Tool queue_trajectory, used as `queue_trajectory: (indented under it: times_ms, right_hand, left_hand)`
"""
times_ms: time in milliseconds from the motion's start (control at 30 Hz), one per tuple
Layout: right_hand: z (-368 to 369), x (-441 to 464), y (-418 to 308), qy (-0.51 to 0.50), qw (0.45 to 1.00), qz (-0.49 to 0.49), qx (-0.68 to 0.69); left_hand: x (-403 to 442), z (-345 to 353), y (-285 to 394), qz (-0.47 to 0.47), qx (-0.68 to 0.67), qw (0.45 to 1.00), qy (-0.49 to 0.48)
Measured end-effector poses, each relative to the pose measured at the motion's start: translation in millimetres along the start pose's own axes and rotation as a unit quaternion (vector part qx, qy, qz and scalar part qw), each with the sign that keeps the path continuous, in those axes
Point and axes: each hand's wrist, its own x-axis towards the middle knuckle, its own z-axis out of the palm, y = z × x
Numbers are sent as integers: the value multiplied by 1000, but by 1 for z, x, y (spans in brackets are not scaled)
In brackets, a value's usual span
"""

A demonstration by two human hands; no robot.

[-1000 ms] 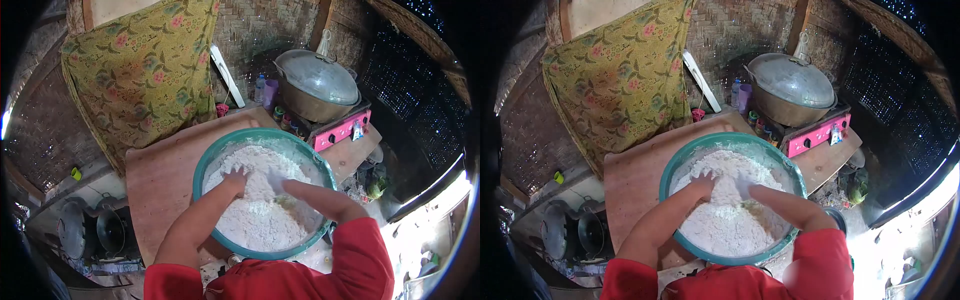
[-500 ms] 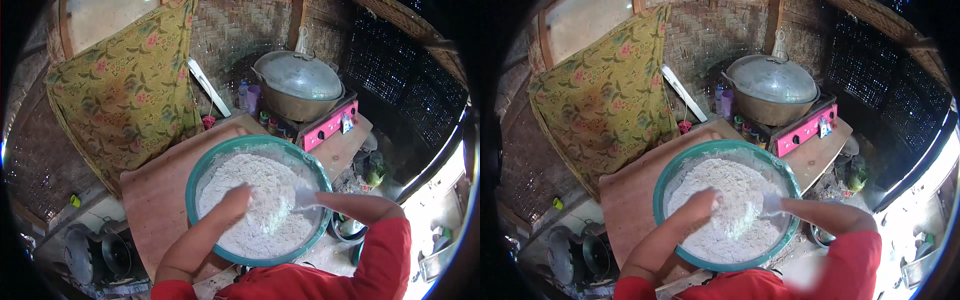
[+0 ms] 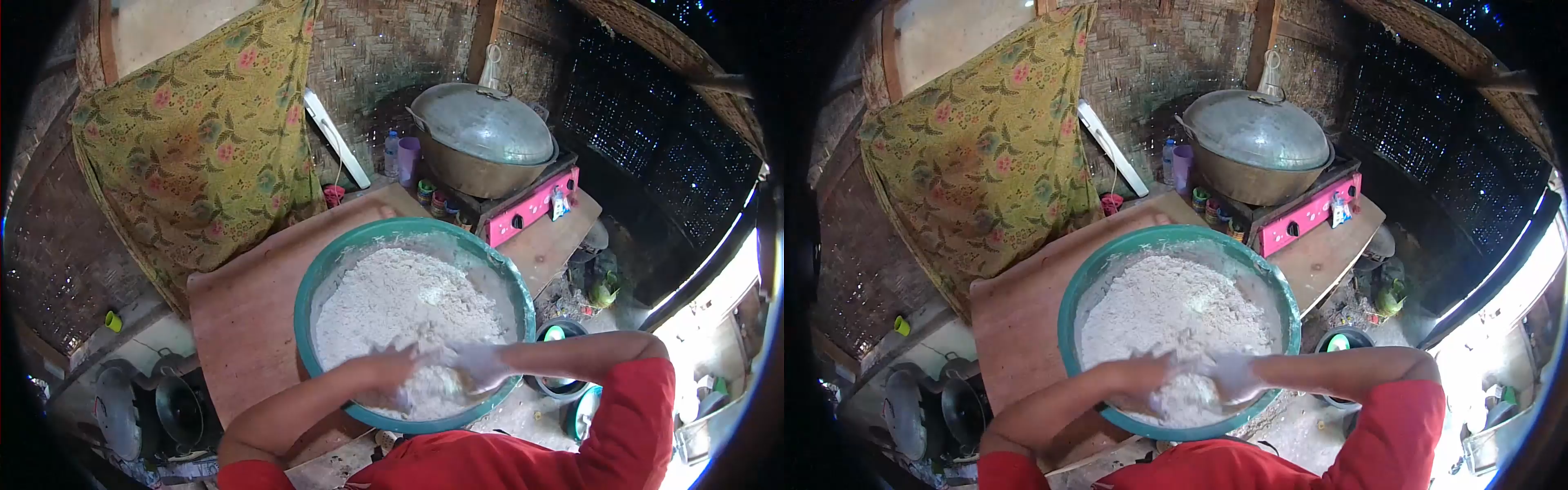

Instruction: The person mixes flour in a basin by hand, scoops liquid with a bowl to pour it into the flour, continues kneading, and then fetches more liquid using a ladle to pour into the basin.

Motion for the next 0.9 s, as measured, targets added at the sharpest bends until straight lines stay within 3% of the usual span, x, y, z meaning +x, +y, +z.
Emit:
queue_trajectory:
  times_ms: [67,100,133,200,367,467,533,600,633,667,733,767,800,833,900]
  right_hand:
    - [-18,-8,-10,-242,950,150,-127]
    - [3,-2,10,-245,950,148,-128]
    - [42,15,50,-74,927,366,45]
    - [44,47,92,-114,943,285,-126]
    - [35,133,152,-125,968,203,-72]
    - [48,129,130,-165,975,145,-30]
    - [6,85,44,-114,980,153,55]
    - [-30,69,22,-279,960,-21,4]
    - [-42,59,-2,-281,959,-25,4]
    - [-52,49,-29,-189,967,37,166]
    - [-33,74,-50,-117,908,180,360]
    - [-20,95,-61,-213,960,77,166]
    - [-7,116,-72,-259,955,-84,-116]
    - [6,137,-83,-246,898,-227,-287]
    - [48,170,-75,-232,919,-214,-236]
  left_hand:
    - [22,9,15,-50,59,996,-35]
    - [56,31,-6,-69,120,990,14]
    - [80,44,-21,-89,181,977,64]
    - [96,14,-35,-92,211,969,90]
    - [86,-48,-51,-165,133,957,200]
    - [59,-48,-73,-191,102,967,136]
    - [35,-29,-97,-150,43,972,173]
    - [19,-25,-109,-108,-24,973,204]
    - [13,-34,-112,-71,-17,959,275]
    - [8,-41,-113,-35,-10,938,344]
    - [8,-54,-111,-79,-43,932,352]
    - [10,-58,-110,-117,-72,922,363]
    - [22,-43,-125,-51,-137,893,425]
    - [23,-42,-132,-54,-136,892,428]
    - [19,-35,-139,-135,-44,911,387]
